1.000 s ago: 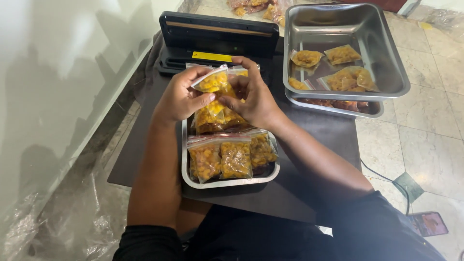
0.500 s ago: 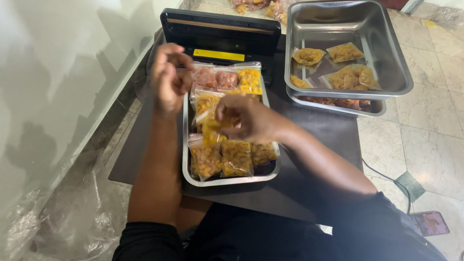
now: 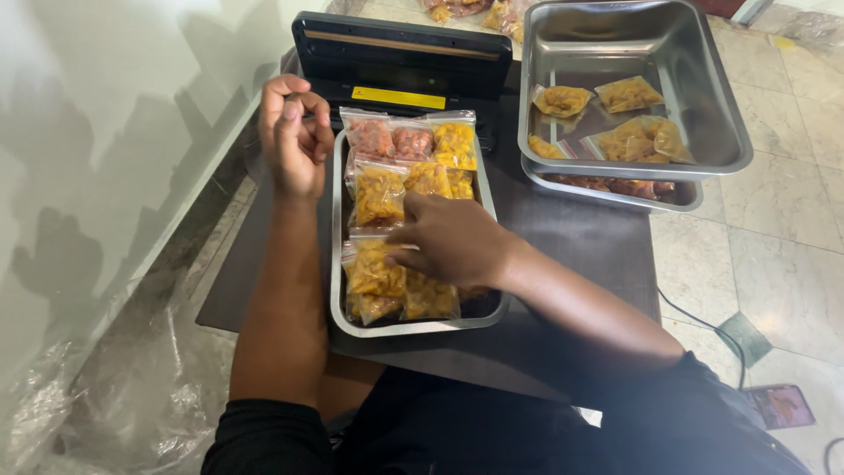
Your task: Organizing and packing small plastic bags of food items into a tray for further processing.
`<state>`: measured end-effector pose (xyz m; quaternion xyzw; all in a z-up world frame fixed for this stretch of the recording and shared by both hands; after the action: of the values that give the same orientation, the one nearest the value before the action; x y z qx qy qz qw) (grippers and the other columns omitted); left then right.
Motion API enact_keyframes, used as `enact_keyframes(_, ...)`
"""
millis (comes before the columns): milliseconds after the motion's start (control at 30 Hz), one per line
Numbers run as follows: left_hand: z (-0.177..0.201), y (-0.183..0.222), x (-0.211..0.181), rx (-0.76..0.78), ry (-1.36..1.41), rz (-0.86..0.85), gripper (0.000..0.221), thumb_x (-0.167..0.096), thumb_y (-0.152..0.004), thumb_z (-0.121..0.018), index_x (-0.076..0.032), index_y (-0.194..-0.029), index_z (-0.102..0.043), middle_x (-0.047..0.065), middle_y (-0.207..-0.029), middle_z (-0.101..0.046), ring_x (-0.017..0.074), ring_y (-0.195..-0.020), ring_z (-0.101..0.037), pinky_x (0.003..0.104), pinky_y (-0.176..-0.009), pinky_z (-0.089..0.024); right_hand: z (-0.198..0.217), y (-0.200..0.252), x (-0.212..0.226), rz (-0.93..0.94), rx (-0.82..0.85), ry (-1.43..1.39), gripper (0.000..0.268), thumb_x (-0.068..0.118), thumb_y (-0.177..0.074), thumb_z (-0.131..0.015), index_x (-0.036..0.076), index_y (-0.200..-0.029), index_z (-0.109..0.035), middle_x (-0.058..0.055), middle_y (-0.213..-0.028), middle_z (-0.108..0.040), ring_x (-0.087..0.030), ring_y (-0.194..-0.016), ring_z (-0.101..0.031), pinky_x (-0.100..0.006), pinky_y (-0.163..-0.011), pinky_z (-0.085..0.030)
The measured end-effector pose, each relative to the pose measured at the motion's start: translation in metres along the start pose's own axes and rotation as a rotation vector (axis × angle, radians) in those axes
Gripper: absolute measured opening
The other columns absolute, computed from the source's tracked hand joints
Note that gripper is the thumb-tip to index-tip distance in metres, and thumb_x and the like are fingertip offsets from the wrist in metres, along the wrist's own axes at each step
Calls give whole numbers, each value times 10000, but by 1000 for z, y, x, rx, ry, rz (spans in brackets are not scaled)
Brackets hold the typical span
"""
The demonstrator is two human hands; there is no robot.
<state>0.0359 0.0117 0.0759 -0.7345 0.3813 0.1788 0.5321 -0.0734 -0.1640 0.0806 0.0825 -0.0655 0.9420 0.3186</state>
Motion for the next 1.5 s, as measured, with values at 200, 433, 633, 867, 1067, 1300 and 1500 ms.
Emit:
enact_keyframes(200, 1, 2, 3, -24, 49, 9, 346, -384, -984, -556, -106, -1174, -478, 94, -840, -493, 83, -460, -276, 187, -402, -190, -6, -5, 15, 289, -309, -283, 117, 170, -991, -646, 57, -1001, -672, -125, -983, -611, -302, -885, -608, -406, -710, -506)
enact_keyframes(433, 29, -3, 25, 3, -90, -10, 445, -460, -1053, -439, -101, -1311, -392, 125, -831, -454, 153, -410, -386, 211, -377, -261, -10, 4, 24, 352, -191, -242, 337, 438, -885, -736, 163, -1057, -644, -53, -1050, -603, -335, -1030, -632, -443, -844, -549)
enact_keyframes(633, 26, -4, 25, -19, -71, -30, 429, -446, -1040, -464, -100, -1285, -401, 111, -811, -462, 142, -424, -399, 213, -376, -275, -44, 2, 25, 323, -8, -80, 454, 227, -748, -787, 115, -1137, -582, -122, -1158, -569, -401, -1054, -621, -461, -889, -574)
enact_keyframes(867, -2, 1, -12, -45, -61, 9, 321, -383, -982, -511, -108, -1141, -467, 91, -822, -459, 101, -478, -263, 193, -436, -220, -13, 12, 50, 509, -188, -205, 128, 37, -869, -691, 26, -952, -594, -128, -923, -601, -328, -851, -565, -450, -680, -472)
enact_keyframes(1067, -2, -1, -8, -5, -38, 6, 317, -376, -983, -530, -112, -1146, -462, 91, -817, -459, 96, -483, -267, 187, -426, -232, -23, 17, 50, 358, -1, -44, 267, 294, -869, -641, 32, -917, -633, -149, -863, -614, -388, -780, -622, -528, -629, -469)
enact_keyframes(1300, -4, 1, -11, 6, -64, 0, 313, -392, -994, -531, -124, -1140, -464, 79, -823, -461, 93, -486, -272, 191, -441, -242, -32, 8, 48, 369, 39, -103, 484, 247, -746, -767, 115, -1180, -596, -187, -1371, -472, -409, -1142, -535, -496, -925, -464)
enact_keyframes(1500, -1, -1, -8, -6, -57, 21, 329, -396, -967, -552, -124, -1132, -465, 85, -809, -458, 96, -480, -269, 195, -434, -227, -5, 10, 55, 286, -147, -257, 263, 213, -775, -740, 43, -932, -614, -170, -1101, -524, -335, -831, -594, -464, -589, -511)
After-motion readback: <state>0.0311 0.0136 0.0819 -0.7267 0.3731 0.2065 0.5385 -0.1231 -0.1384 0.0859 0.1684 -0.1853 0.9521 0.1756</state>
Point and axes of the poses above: each hand's wrist, its own y-axis away from the middle knuckle, its own z-axis out of the back of the hand, x = y × z, the point moved 8 cm from there along -y, towards the middle knuckle
